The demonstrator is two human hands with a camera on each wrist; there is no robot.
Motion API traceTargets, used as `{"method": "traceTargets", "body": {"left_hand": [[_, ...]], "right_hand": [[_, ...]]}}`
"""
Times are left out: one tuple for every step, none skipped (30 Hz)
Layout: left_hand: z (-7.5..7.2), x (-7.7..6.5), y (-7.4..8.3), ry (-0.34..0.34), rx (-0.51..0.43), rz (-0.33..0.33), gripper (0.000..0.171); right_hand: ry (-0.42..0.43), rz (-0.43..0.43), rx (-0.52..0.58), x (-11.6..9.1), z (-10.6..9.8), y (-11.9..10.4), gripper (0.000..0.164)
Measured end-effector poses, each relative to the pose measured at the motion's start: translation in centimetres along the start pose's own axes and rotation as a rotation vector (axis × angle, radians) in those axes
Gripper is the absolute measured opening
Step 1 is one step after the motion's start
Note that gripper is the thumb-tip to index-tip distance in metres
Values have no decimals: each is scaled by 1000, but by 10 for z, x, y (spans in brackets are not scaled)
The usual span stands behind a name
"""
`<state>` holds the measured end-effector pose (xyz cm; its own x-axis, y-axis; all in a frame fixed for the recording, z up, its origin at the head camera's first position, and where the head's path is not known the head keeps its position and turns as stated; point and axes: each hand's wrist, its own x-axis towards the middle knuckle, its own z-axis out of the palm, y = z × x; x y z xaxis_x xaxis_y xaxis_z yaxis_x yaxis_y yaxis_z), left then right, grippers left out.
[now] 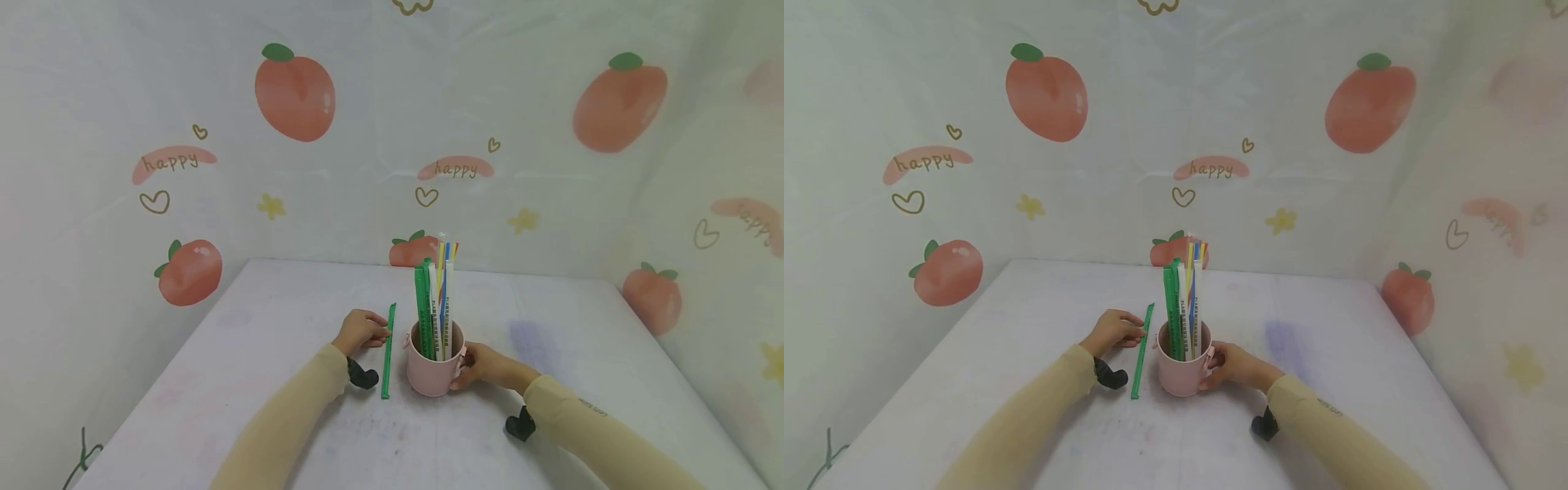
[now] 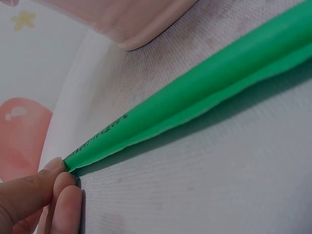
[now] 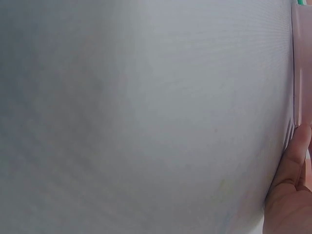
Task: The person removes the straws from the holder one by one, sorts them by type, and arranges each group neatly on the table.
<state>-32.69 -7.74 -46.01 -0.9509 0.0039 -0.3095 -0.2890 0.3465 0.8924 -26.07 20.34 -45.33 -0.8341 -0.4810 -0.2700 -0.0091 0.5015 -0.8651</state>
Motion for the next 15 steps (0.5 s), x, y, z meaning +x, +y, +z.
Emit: {"method": "traceTargets", "body": {"left_hand": [[0,0,0,0,-1,1,24],[0,0,-1,0,-3,2,24],[0,0,-1,0,-4,5,24],[-1,0,-2,0,-8,7,25],[-1,0,-2,-2,-10,9,25],[-1,0,-2,-3,-14,13,25],[-1,0,-2,-5,-16,16,25],[-1,0,-2,-6,-18,18,25],[-1,0,-2,-8,-20,20,25],[-1,0,-3,-10,-21,21,26],[-1,0,-3,-11,-23,23,26],[-1,0,-3,-13,-25,24,26],[-2,0,-3,-15,-26,25,26],[-1,0,-3,-16,-27,26,26],[-2,0,-3,-18,-28,28,26]], "right_hand": [[0,-1,-1,0,0,0,61],[0,0,-3,0,0,0,61],[2,0,-4,0,0,0,61],[2,-1,-3,0,0,0,61],[3,-2,-1,0,1,0,61],[4,-2,1,0,0,0,60],[4,-5,2,0,1,0,60],[4,-5,3,0,0,0,60],[3,-6,8,1,0,0,60],[1,-6,9,1,0,0,61],[0,-5,10,1,0,0,61],[-2,-5,12,1,0,0,61],[-3,-6,12,1,0,-1,62],[-2,-3,12,1,0,-1,62],[-2,-2,13,1,0,-1,62]]}}
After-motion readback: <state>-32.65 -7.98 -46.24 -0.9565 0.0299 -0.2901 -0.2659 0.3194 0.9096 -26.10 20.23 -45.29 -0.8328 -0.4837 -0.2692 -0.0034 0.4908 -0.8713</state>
